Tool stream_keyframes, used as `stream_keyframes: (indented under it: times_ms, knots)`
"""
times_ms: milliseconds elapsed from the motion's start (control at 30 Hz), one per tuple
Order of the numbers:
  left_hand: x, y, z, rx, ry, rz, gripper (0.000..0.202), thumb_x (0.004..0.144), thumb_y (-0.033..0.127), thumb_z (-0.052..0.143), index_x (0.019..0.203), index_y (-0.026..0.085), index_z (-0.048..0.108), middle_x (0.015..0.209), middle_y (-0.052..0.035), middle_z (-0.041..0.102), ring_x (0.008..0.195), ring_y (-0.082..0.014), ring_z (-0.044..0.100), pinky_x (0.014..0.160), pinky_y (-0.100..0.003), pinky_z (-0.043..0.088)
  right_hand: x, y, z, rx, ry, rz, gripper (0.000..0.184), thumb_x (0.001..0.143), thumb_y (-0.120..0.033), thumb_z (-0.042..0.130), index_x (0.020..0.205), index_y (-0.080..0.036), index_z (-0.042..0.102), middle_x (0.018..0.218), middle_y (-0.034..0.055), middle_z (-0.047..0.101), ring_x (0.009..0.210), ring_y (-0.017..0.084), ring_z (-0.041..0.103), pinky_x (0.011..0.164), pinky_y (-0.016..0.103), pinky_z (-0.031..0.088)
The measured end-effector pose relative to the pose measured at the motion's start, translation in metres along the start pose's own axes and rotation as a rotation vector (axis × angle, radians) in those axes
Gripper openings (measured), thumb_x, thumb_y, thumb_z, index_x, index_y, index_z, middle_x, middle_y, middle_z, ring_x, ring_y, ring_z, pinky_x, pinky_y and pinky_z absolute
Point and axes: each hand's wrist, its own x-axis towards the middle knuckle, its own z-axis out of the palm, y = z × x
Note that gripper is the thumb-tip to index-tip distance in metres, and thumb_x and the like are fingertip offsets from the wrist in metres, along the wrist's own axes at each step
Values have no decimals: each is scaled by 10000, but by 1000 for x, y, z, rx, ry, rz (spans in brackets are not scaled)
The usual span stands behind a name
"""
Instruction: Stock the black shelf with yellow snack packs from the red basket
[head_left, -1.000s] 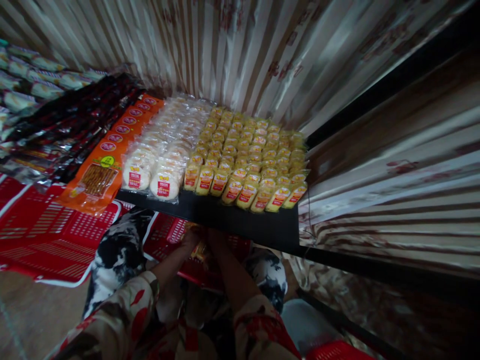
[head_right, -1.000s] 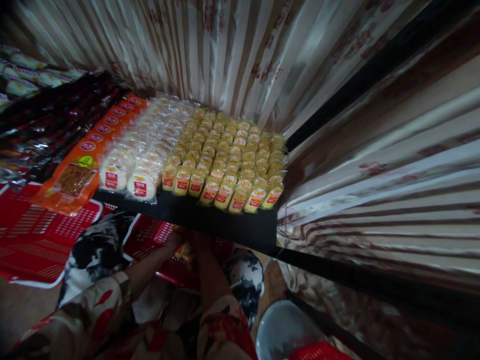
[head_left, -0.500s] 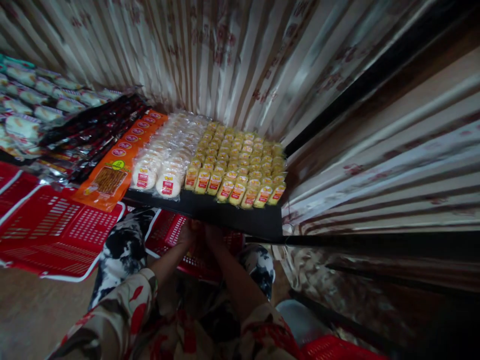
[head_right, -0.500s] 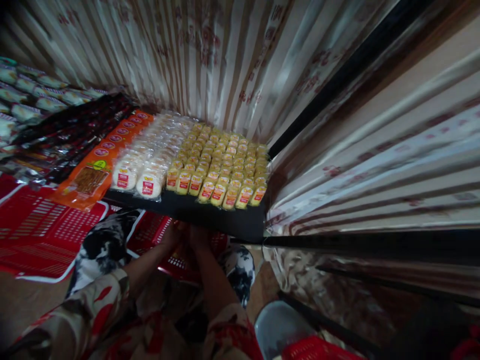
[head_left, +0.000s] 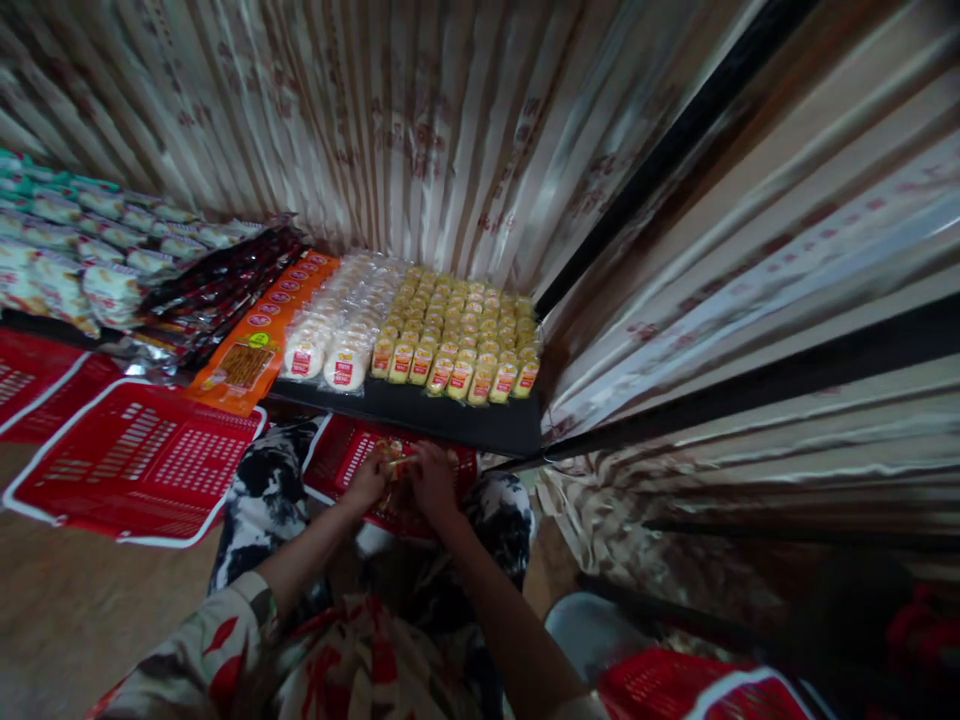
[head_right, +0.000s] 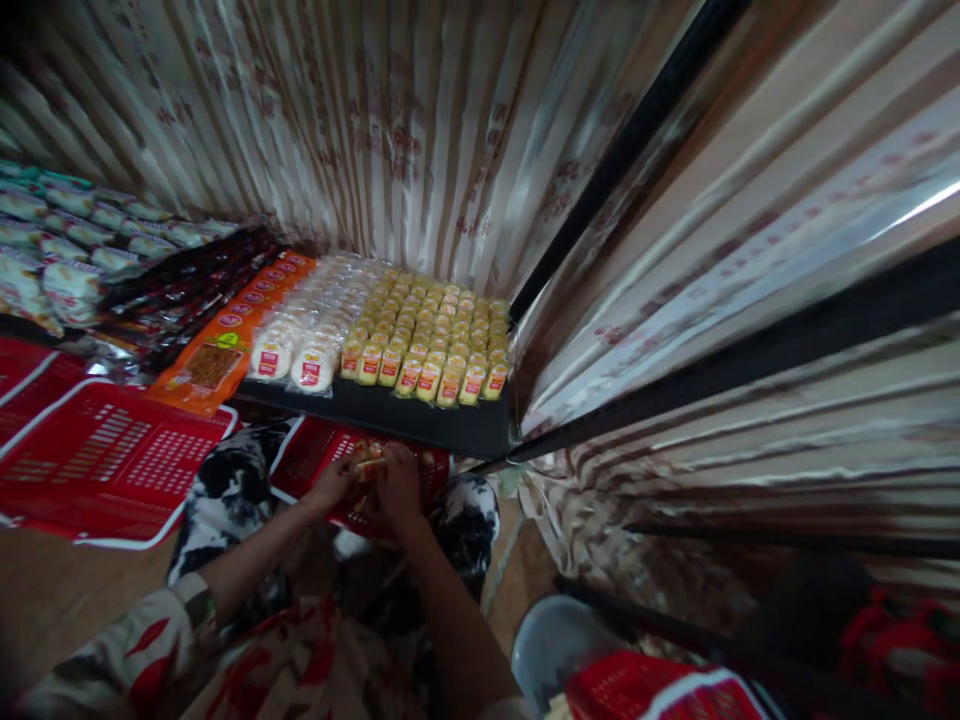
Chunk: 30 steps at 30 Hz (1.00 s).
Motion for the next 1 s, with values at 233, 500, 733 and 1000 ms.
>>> stream_keyframes:
  times_ms: [233, 500, 733, 1000]
  knots:
    - [-44, 23, -4, -192, -29, -16, 374, 729, 380, 625, 1028, 168, 550, 613, 32, 582, 503, -92, 554, 494, -188, 419, -35, -12, -12, 330, 260, 86, 498, 833, -286, 495, 1313, -183, 413, 1289, 126, 502, 1189, 217, 477, 1008, 413, 385]
    - [-53, 55, 12, -269, -100, 106, 297, 768, 318, 577, 1001, 144, 520, 677, 15, 596, 522, -76, 546, 516, -183, 437, -27, -19, -27, 766, 376, 266, 583, 756, -301, 542, 1292, -142, 374, 1177, 158, 547, 917, 189, 622, 774, 327, 542]
    - [-42, 74, 40, -104, -93, 244, 244, 800, 271, 556, 1021, 170, 542, 881, -33, 656, 624, -103, 612, 542, -191, 472, -15, -7, -55, 753, 536, 267, 581, 747, -343, 562, 1257, -144, 368, 1130, 154, 562, 927, 178, 610, 802, 317, 528]
    - [-30, 112, 93, -135, -139, 339, 157, 824, 188, 499, 966, 150, 554, 862, -34, 632, 632, -92, 587, 590, -190, 496, -2, 5, -90, 650, 643, 227, 610, 805, -347, 513, 1342, -147, 305, 1241, 171, 502, 1089, 203, 551, 899, 354, 483]
